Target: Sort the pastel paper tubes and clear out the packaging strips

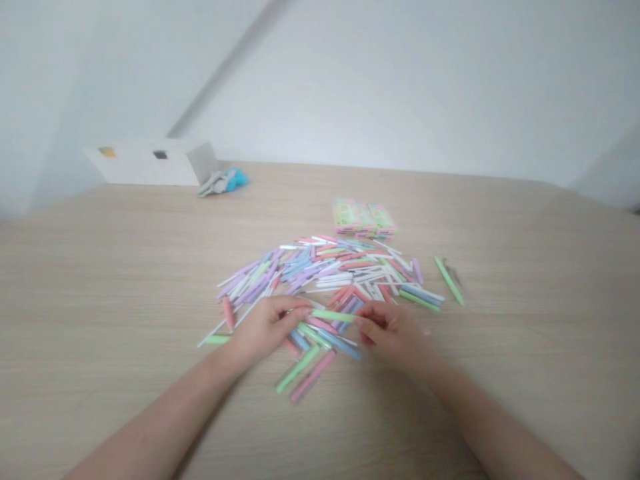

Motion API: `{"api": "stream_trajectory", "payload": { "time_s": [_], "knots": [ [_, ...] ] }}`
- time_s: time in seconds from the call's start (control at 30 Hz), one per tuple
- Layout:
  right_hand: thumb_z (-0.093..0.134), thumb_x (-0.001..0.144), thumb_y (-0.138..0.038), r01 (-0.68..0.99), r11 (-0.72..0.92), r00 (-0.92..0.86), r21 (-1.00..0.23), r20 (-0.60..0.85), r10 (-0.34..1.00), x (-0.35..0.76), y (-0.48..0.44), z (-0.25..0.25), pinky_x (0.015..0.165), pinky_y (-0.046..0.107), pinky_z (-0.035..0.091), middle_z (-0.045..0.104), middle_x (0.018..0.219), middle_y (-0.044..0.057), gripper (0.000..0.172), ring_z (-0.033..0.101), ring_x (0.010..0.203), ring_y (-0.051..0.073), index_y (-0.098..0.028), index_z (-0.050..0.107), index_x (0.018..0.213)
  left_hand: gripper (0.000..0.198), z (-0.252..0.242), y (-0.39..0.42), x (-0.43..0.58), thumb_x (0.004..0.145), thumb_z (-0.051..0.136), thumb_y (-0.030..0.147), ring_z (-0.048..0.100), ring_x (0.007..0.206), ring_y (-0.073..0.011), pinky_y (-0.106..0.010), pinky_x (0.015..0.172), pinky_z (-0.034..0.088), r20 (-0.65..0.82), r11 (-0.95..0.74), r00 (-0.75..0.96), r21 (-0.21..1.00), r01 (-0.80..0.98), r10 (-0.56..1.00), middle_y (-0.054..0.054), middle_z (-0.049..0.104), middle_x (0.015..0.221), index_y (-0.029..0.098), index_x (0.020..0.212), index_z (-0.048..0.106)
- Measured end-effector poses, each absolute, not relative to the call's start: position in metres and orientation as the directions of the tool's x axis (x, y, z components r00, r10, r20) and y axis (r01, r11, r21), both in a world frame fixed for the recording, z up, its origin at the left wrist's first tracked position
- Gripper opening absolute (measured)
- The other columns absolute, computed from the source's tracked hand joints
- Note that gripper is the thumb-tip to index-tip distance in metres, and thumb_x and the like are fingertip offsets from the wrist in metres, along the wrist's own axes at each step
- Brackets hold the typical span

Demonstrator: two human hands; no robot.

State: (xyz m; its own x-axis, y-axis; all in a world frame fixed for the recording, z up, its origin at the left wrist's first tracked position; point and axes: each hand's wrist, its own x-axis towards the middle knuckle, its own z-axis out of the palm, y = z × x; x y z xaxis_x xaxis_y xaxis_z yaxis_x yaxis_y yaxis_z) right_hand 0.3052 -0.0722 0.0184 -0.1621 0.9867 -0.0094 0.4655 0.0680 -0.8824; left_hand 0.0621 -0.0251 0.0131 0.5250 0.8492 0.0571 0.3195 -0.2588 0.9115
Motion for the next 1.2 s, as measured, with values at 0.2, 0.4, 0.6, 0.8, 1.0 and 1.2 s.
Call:
{"api": "stream_trajectory", "payload": {
  "time_s": [0.2,0.4,0.6,0.8,1.0,1.2],
  "knots": [
    [0.054,0.084,-0.033,0.348,0.022,-0.181,-0.937,-0.044,0.983,0.307,-0.07,0.016,0.051,0.022,0.042,0.059,0.056,-0.002,0.021,0.053,0.05,0.01,-0.016,0.059,0.074,0.028,0.014,-0.024,0.061,0.091,0.051,0.033,0.067,0.088,-0.0193,-0.026,0.079,0.051,0.213,-0.438,0.521,0.825,0.358,0.827,-0.008,0.072,0.099,0.016,0.1,0.072],
    [0.054,0.086,-0.034,0.362,0.058,-0.164,-0.93,-0.002,0.987,0.306,-0.07,0.016,0.051,0.021,0.041,0.058,0.057,-0.002,0.022,0.053,0.051,0.01,-0.017,0.057,0.073,0.036,0.014,-0.027,0.063,0.091,0.046,0.046,0.064,0.062,-0.0149,-0.022,0.052,0.048,0.063,-0.271,0.482,0.886,0.376,0.874,-0.003,0.068,0.08,0.017,0.098,0.067],
    [0.053,0.087,-0.037,0.484,0.123,-0.106,-0.867,0.082,0.991,0.308,-0.069,0.01,0.052,0.022,0.04,0.06,0.061,-0.002,0.023,0.053,0.053,0.011,-0.018,0.059,0.076,0.05,0.014,-0.024,0.065,0.09,0.037,0.059,0.047,0.034,-0.0091,-0.018,0.036,0.027,-0.133,-0.004,0.361,0.935,0.354,0.923,0.006,0.047,0.045,0.016,0.074,0.055],
    [0.053,0.086,-0.038,0.49,0.123,-0.104,-0.863,0.082,0.991,0.309,-0.068,0.008,0.05,0.022,0.04,0.059,0.059,-0.002,0.023,0.052,0.052,0.011,-0.018,0.06,0.076,0.054,0.003,-0.019,0.063,0.086,0.043,0.062,0.033,0.026,-0.0065,-0.019,0.034,0.017,-0.191,0.073,0.336,0.941,0.331,0.922,0.007,0.035,0.033,0.018,0.055,0.044],
    [0.054,0.085,-0.034,0.452,0.087,-0.119,-0.888,0.037,0.992,0.308,-0.068,0.01,0.05,0.021,0.039,0.058,0.057,-0.003,0.021,0.052,0.051,0.011,-0.017,0.058,0.074,0.052,0.0,-0.018,0.063,0.086,0.044,0.06,0.033,0.027,-0.0064,-0.02,0.034,0.019,-0.155,0.04,0.339,0.945,0.323,0.928,0.007,0.036,0.034,0.018,0.055,0.044],
    [0.054,0.085,-0.033,0.384,0.034,-0.129,-0.923,-0.017,0.992,0.31,-0.066,0.006,0.049,0.021,0.038,0.057,0.056,-0.003,0.019,0.052,0.05,0.01,-0.017,0.059,0.079,0.049,0.003,-0.02,0.064,0.087,0.045,0.057,0.035,0.029,-0.0065,-0.018,0.035,0.024,-0.123,0.007,0.354,0.95,0.313,0.927,0.008,0.037,0.035,0.018,0.058,0.046]
  ]
}}
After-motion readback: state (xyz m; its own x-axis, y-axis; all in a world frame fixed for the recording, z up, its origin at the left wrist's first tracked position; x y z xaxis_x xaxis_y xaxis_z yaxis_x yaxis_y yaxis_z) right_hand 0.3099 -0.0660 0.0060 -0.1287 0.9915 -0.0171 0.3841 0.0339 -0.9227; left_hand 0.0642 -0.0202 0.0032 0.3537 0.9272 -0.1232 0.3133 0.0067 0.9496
